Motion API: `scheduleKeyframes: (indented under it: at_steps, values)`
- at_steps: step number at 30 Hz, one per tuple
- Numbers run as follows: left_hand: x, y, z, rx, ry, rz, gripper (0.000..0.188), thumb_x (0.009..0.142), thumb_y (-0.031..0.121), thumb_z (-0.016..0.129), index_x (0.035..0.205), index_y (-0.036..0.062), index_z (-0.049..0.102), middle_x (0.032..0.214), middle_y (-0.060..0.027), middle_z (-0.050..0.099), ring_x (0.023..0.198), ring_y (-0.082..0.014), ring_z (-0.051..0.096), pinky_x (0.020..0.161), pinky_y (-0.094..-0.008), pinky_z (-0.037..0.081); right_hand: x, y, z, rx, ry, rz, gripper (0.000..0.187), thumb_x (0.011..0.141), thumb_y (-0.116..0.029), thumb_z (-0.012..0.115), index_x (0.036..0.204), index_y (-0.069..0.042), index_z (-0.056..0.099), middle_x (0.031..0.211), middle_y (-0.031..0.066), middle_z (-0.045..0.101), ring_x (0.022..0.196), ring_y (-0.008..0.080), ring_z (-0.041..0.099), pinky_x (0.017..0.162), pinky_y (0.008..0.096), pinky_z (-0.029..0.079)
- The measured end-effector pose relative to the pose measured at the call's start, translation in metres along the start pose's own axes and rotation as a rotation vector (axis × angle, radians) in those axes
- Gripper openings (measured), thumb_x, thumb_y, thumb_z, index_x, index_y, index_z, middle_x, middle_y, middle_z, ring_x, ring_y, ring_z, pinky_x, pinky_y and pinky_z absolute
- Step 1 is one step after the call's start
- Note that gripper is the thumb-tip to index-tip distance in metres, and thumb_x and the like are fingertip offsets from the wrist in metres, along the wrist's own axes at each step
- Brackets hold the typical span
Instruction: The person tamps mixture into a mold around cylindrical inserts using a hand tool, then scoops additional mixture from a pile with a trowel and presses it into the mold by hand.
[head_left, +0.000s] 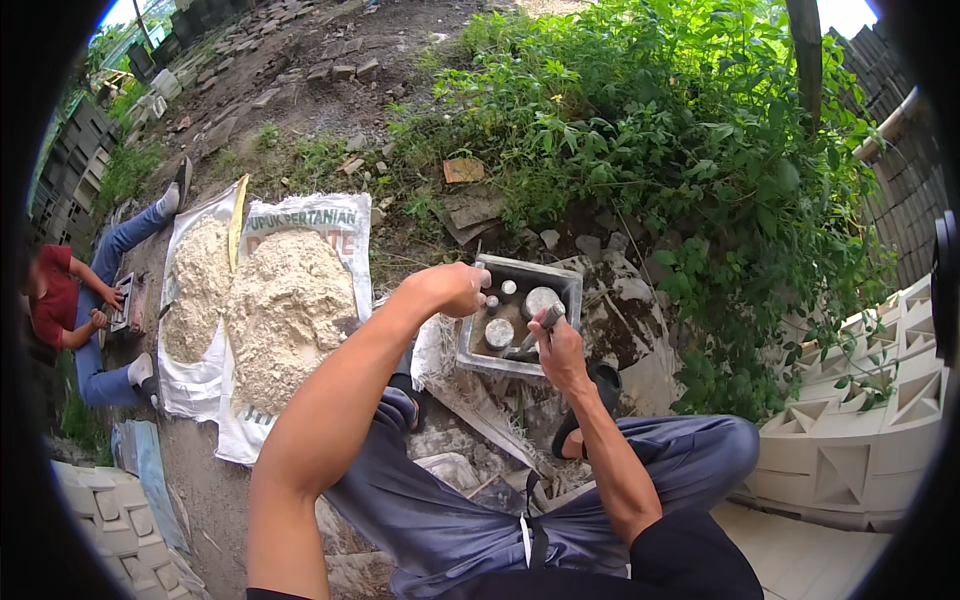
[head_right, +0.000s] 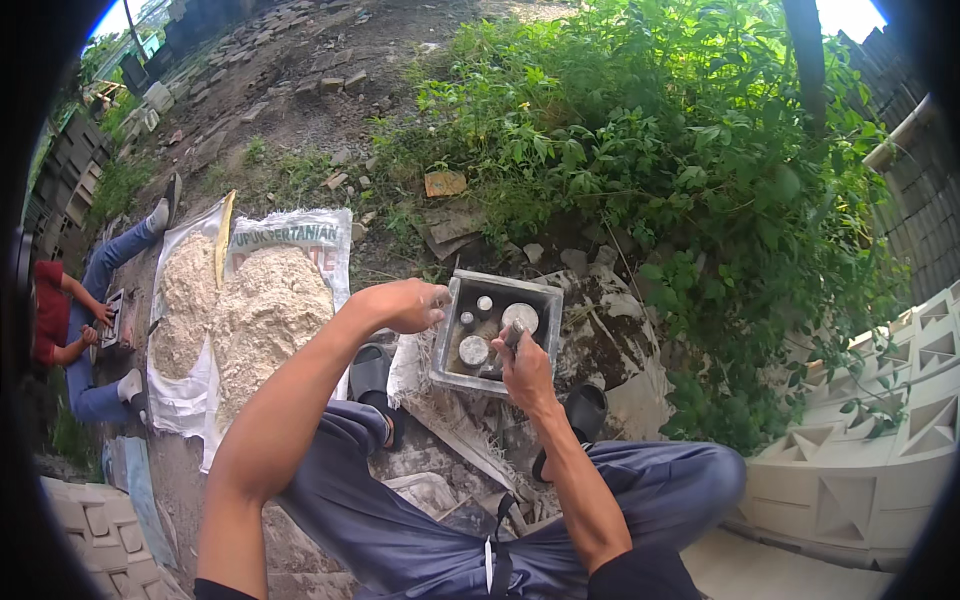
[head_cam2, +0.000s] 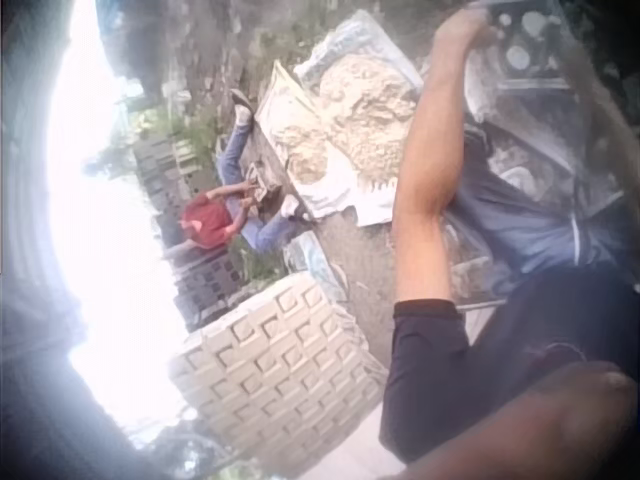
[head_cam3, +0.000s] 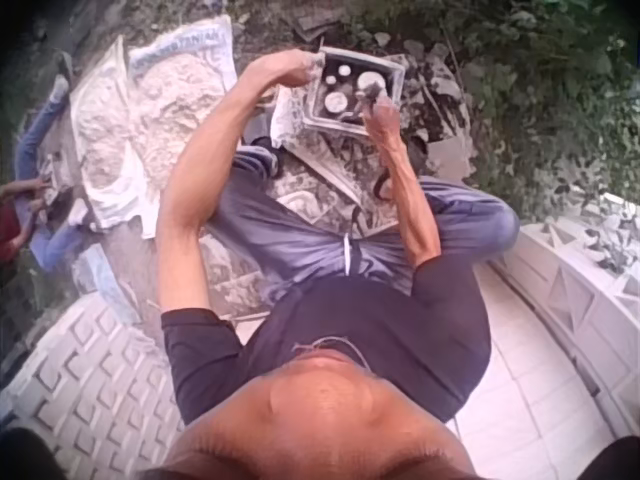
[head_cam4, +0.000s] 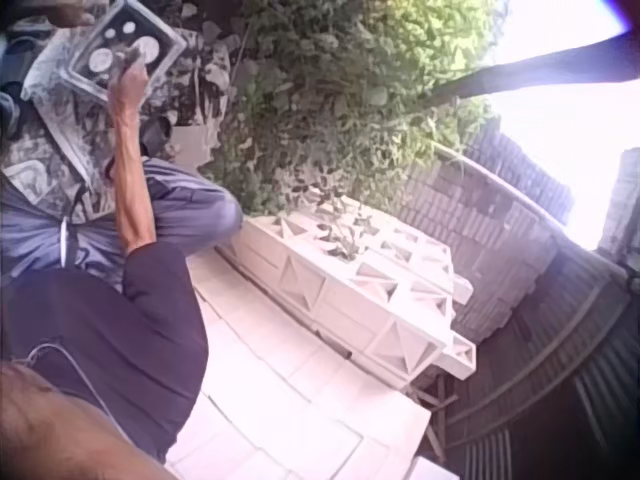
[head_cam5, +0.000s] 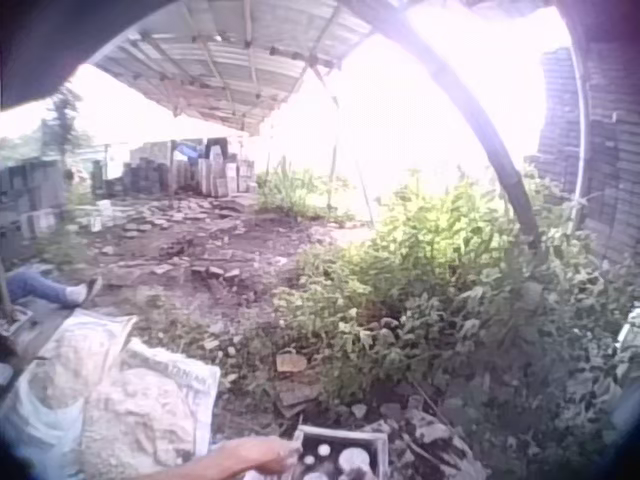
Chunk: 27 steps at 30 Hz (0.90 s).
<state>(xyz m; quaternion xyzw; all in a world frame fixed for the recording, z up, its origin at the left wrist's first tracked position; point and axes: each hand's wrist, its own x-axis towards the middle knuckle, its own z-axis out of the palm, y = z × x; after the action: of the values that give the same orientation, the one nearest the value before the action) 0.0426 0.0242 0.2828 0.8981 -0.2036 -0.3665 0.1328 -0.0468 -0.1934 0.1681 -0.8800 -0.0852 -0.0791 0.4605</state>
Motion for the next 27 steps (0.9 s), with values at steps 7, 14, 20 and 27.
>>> scheduleKeyframes:
  at_steps: [7,14,20,27]
  values:
    - [-0.007,0.001,0.001,-0.009,-0.013,-0.026,0.041,0.093,0.028,0.048,0.129,0.0089,0.050,0.116,-0.0229,0.060,0.110,-0.0369,0.056,0.094,-0.0446,0.045,-0.008,-0.049,-0.030,-0.034,0.118,0.098,0.020,0.092,-0.020,0.059,0.098,-0.001,0.054,0.075,0.0164,0.063,0.069,0.0346,0.064,0.058,0.0391,0.048]
    - [-0.003,0.011,0.004,-0.007,-0.010,0.001,0.041,0.092,0.027,0.048,0.129,0.0105,0.049,0.116,-0.0223,0.060,0.110,-0.0375,0.056,0.093,-0.0453,0.045,-0.029,0.003,-0.027,0.046,0.047,0.009,0.012,0.093,-0.015,0.058,0.093,-0.003,0.055,0.073,0.0118,0.062,0.064,0.0289,0.063,0.056,0.0352,0.048]
    - [-0.002,0.019,0.001,-0.003,-0.023,0.010,0.040,0.092,0.026,0.048,0.129,0.0101,0.049,0.118,-0.0226,0.059,0.111,-0.0377,0.055,0.095,-0.0458,0.044,-0.023,-0.039,-0.051,-0.025,0.235,-0.050,0.013,0.093,-0.016,0.058,0.089,-0.003,0.055,0.072,0.0118,0.061,0.064,0.0276,0.062,0.059,0.0331,0.048]
    - [0.013,0.014,0.014,-0.001,-0.010,0.029,0.040,0.093,0.026,0.048,0.129,0.0088,0.049,0.118,-0.0227,0.059,0.111,-0.0379,0.055,0.094,-0.0455,0.045,-0.020,-0.013,-0.063,0.191,0.340,0.056,0.015,0.097,-0.012,0.048,0.090,0.001,0.051,0.078,0.0082,0.058,0.073,0.0157,0.061,0.065,0.0275,0.048]
